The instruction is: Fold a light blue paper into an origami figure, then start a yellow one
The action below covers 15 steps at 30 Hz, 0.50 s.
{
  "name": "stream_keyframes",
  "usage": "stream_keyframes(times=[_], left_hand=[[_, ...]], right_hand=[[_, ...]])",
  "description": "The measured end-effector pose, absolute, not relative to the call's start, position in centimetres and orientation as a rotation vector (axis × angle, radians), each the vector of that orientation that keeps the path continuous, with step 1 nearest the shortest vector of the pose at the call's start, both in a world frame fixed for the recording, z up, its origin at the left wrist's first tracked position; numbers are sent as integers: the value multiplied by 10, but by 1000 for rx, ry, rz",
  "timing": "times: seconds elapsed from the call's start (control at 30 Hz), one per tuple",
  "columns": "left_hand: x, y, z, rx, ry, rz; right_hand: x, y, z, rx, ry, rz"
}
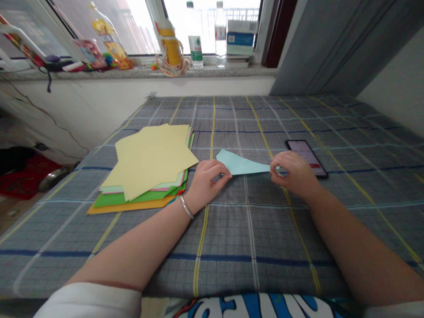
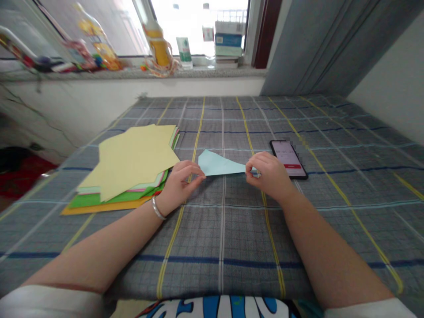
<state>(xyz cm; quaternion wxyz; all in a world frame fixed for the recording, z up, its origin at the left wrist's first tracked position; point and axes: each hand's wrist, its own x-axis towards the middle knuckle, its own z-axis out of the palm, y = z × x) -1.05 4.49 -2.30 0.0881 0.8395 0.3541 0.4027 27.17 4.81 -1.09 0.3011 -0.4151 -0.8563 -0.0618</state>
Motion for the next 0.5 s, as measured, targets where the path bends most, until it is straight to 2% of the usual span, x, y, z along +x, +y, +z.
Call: stream_keyframes(times=[0.5], left_hand=[[-11, 47, -26, 2415, 1014, 1320]], right_hand=[[297, 50, -3, -1129, -2213, -182]])
